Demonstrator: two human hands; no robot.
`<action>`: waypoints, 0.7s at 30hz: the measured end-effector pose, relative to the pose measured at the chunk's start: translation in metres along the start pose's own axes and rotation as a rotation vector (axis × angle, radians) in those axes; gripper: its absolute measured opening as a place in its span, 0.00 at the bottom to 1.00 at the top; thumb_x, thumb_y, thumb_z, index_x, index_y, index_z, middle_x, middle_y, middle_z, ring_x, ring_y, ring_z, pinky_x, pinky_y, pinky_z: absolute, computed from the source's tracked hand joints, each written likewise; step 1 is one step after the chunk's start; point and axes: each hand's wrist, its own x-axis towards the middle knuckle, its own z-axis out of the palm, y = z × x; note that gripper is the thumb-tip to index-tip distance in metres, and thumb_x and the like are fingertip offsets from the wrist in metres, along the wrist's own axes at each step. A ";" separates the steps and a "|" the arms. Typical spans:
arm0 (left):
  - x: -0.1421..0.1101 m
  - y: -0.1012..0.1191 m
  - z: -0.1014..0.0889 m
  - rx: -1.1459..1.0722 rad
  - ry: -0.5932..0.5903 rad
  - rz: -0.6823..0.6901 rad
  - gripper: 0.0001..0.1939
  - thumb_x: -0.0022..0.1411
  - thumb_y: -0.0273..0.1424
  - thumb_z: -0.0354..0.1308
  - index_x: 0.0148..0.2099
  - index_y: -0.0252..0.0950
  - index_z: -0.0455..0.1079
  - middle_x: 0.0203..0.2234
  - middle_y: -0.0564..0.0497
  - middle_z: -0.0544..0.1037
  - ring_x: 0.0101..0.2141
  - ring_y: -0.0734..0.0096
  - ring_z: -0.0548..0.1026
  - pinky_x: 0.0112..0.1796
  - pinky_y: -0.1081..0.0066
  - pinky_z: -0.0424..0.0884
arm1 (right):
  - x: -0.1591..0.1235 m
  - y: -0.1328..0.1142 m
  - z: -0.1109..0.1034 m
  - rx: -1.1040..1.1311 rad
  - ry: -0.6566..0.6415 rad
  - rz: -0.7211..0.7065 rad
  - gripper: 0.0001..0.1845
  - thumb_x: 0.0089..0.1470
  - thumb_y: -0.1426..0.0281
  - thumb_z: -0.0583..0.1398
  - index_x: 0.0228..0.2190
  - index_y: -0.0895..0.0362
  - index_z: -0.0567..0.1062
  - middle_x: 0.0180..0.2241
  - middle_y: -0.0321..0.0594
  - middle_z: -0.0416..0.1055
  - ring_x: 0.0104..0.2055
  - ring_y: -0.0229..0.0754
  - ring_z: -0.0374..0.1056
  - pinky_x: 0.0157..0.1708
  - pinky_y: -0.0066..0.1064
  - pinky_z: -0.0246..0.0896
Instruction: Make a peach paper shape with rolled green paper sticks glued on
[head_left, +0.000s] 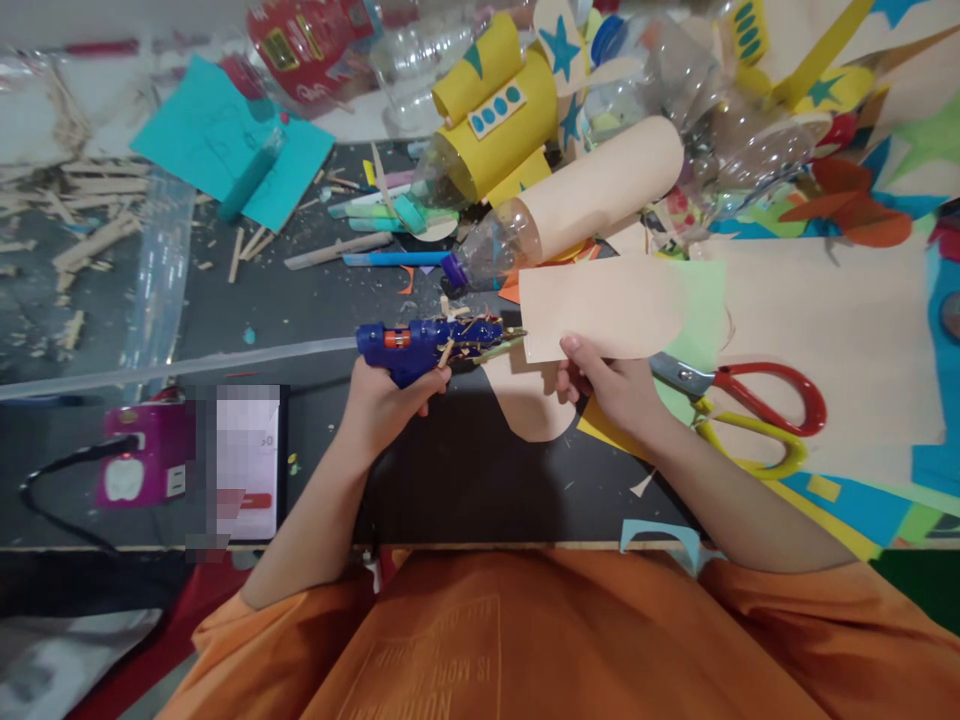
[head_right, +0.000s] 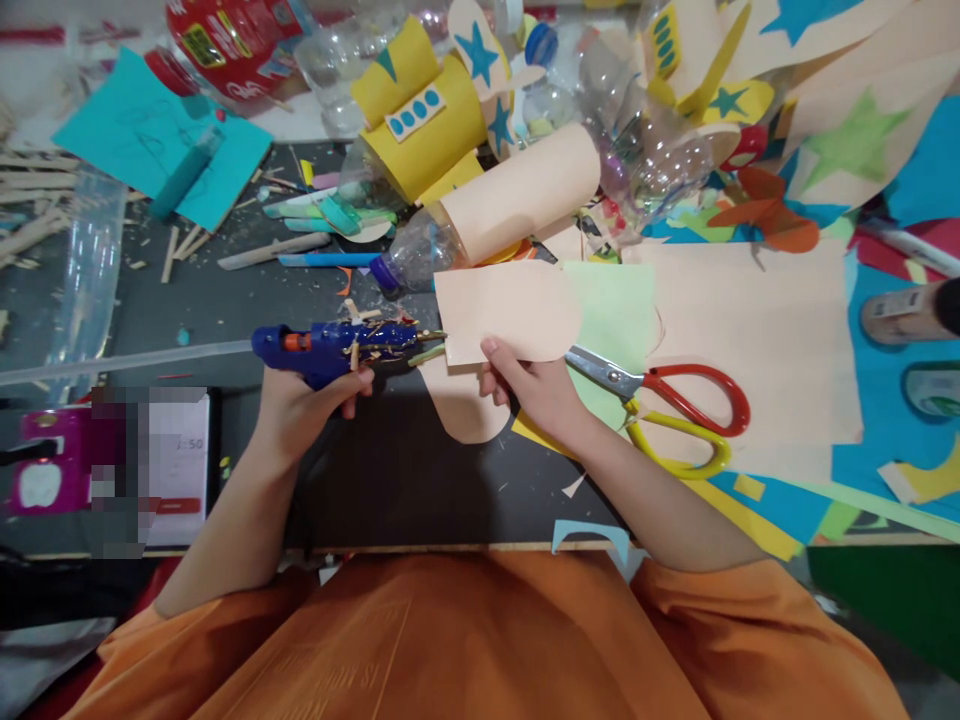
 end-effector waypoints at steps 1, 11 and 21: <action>0.000 0.000 0.000 0.002 -0.007 0.006 0.08 0.44 0.32 0.61 0.20 0.36 0.67 0.13 0.56 0.71 0.12 0.80 0.63 0.17 0.76 0.62 | 0.000 0.000 0.000 -0.003 -0.001 -0.001 0.29 0.51 0.44 0.59 0.17 0.56 0.70 0.15 0.33 0.66 0.17 0.31 0.60 0.20 0.27 0.60; 0.002 0.001 0.002 0.000 0.041 -0.006 0.08 0.41 0.31 0.61 0.19 0.38 0.64 0.13 0.57 0.69 0.15 0.78 0.64 0.18 0.76 0.64 | 0.000 0.000 0.000 -0.025 0.002 0.009 0.30 0.50 0.42 0.58 0.17 0.55 0.70 0.16 0.34 0.66 0.17 0.32 0.60 0.20 0.27 0.60; 0.002 -0.001 0.001 0.023 0.085 -0.028 0.10 0.42 0.32 0.62 0.20 0.38 0.62 0.11 0.59 0.65 0.15 0.77 0.63 0.19 0.75 0.62 | -0.001 0.000 0.001 -0.023 -0.005 0.018 0.30 0.49 0.41 0.58 0.17 0.55 0.69 0.16 0.34 0.67 0.17 0.32 0.59 0.20 0.27 0.60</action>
